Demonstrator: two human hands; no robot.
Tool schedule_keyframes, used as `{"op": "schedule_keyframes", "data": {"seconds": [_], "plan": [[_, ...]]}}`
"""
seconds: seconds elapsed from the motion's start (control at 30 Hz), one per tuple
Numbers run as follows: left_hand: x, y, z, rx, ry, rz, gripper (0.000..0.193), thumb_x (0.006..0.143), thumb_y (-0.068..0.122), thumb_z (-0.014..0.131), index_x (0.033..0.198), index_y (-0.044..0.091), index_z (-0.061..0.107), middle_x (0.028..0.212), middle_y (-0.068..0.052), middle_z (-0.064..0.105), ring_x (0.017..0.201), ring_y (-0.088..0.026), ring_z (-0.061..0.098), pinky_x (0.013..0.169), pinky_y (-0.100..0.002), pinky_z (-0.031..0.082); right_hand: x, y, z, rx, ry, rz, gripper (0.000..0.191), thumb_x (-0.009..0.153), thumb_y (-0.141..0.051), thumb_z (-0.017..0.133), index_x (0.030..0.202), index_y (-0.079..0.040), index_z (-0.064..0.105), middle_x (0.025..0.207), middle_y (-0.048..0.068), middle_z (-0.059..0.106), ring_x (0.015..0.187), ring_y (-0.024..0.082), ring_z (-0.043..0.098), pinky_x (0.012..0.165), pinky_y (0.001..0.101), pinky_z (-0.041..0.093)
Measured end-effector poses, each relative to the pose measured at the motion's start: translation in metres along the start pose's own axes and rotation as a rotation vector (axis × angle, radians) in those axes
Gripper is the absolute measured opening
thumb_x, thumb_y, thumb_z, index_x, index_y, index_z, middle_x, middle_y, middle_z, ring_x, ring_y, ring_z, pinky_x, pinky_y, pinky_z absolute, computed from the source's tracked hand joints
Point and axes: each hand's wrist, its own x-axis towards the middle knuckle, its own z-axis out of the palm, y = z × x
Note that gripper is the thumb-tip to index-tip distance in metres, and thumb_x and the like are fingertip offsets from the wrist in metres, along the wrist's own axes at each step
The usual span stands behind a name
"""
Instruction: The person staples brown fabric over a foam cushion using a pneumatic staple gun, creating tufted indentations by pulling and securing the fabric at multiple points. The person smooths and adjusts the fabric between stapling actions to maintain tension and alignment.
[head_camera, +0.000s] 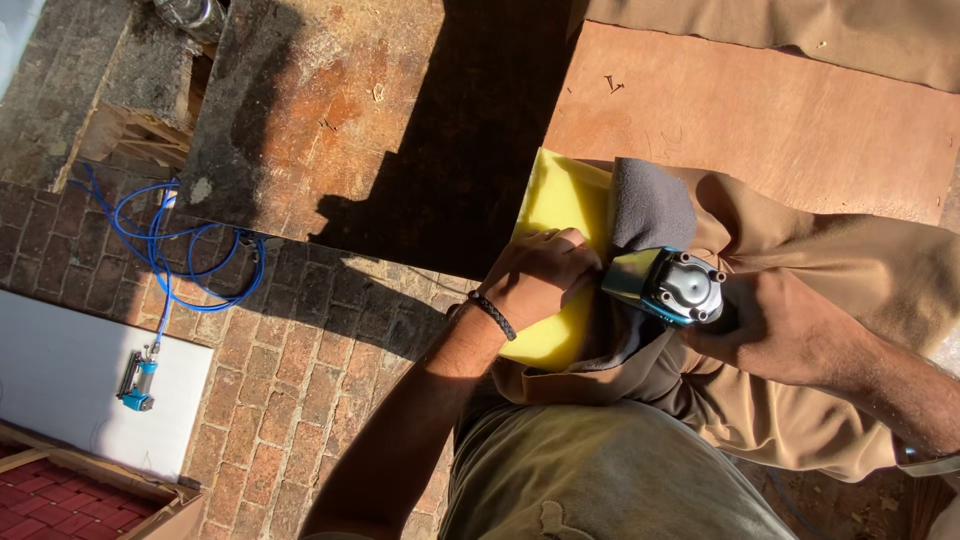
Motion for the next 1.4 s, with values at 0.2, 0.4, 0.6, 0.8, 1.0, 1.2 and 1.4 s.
{"op": "schedule_keyframes", "data": {"seconds": [0.2, 0.4, 0.6, 0.8, 1.0, 1.2, 1.4], "plan": [[-0.008, -0.005, 0.003, -0.02, -0.018, -0.032, 0.004, 0.089, 0.013, 0.071, 0.088, 0.012, 0.068, 0.091, -0.005, 0.064, 0.09, -0.028, 0.069, 0.078, -0.042, 0.056, 0.003, -0.016, -0.005, 0.135, 0.024, 0.078, 0.033, 0.082, -0.031, 0.085, 0.102, -0.007, 0.073, 0.071, 0.008, 0.073, 0.061, 0.019, 0.072, 0.065, 0.0352, 0.064], [-0.022, -0.016, 0.008, 0.046, -0.013, -0.051, 0.012, 0.081, 0.006, 0.064, 0.089, 0.013, 0.068, 0.096, -0.005, 0.065, 0.091, -0.027, 0.068, 0.085, -0.042, 0.053, 0.019, -0.018, -0.005, 0.14, 0.092, 0.058, 0.032, 0.081, -0.029, 0.088, 0.096, -0.004, 0.076, 0.07, 0.009, 0.074, 0.063, 0.019, 0.072, 0.063, 0.0362, 0.063], [-0.028, -0.014, -0.003, 0.109, -0.046, -0.102, 0.011, 0.081, 0.005, 0.064, 0.09, 0.01, 0.067, 0.098, -0.007, 0.064, 0.095, -0.028, 0.067, 0.088, -0.043, 0.051, 0.029, -0.009, -0.004, 0.085, -0.007, 0.115, 0.028, 0.084, -0.03, 0.088, 0.094, -0.005, 0.079, 0.071, 0.009, 0.074, 0.062, 0.018, 0.074, 0.062, 0.0368, 0.061], [-0.023, -0.013, 0.0, 0.116, -0.086, -0.093, 0.007, 0.083, 0.002, 0.067, 0.089, 0.007, 0.068, 0.098, -0.006, 0.064, 0.098, -0.025, 0.066, 0.089, -0.04, 0.053, 0.037, 0.01, 0.012, 0.111, -0.079, 0.073, 0.027, 0.086, -0.032, 0.081, 0.099, -0.008, 0.077, 0.075, 0.007, 0.076, 0.063, 0.015, 0.075, 0.065, 0.0323, 0.063], [-0.021, -0.012, 0.002, 0.155, -0.095, -0.123, 0.011, 0.08, 0.003, 0.068, 0.09, 0.008, 0.07, 0.099, -0.007, 0.064, 0.1, -0.025, 0.065, 0.089, -0.041, 0.051, 0.043, 0.012, 0.015, 0.115, -0.097, 0.126, 0.029, 0.087, -0.029, 0.08, 0.103, -0.006, 0.075, 0.076, 0.008, 0.076, 0.065, 0.018, 0.073, 0.069, 0.0341, 0.063], [-0.021, -0.003, -0.001, 0.235, -0.07, -0.147, 0.015, 0.076, 0.006, 0.069, 0.091, 0.008, 0.067, 0.101, -0.01, 0.063, 0.101, -0.028, 0.064, 0.088, -0.043, 0.049, 0.034, -0.021, 0.003, 0.038, -0.092, 0.213, 0.031, 0.086, -0.027, 0.078, 0.103, -0.002, 0.073, 0.079, 0.01, 0.072, 0.068, 0.018, 0.072, 0.072, 0.0324, 0.063], [-0.021, -0.009, -0.008, -0.094, 0.205, -0.347, 0.017, 0.085, 0.0, 0.07, 0.099, 0.01, 0.07, 0.098, -0.006, 0.065, 0.095, -0.026, 0.066, 0.084, -0.039, 0.054, 0.043, -0.052, -0.01, -0.026, -0.082, 0.235, 0.033, 0.085, -0.034, 0.08, 0.101, -0.006, 0.074, 0.076, 0.009, 0.074, 0.064, 0.02, 0.075, 0.071, 0.0362, 0.065]]}}
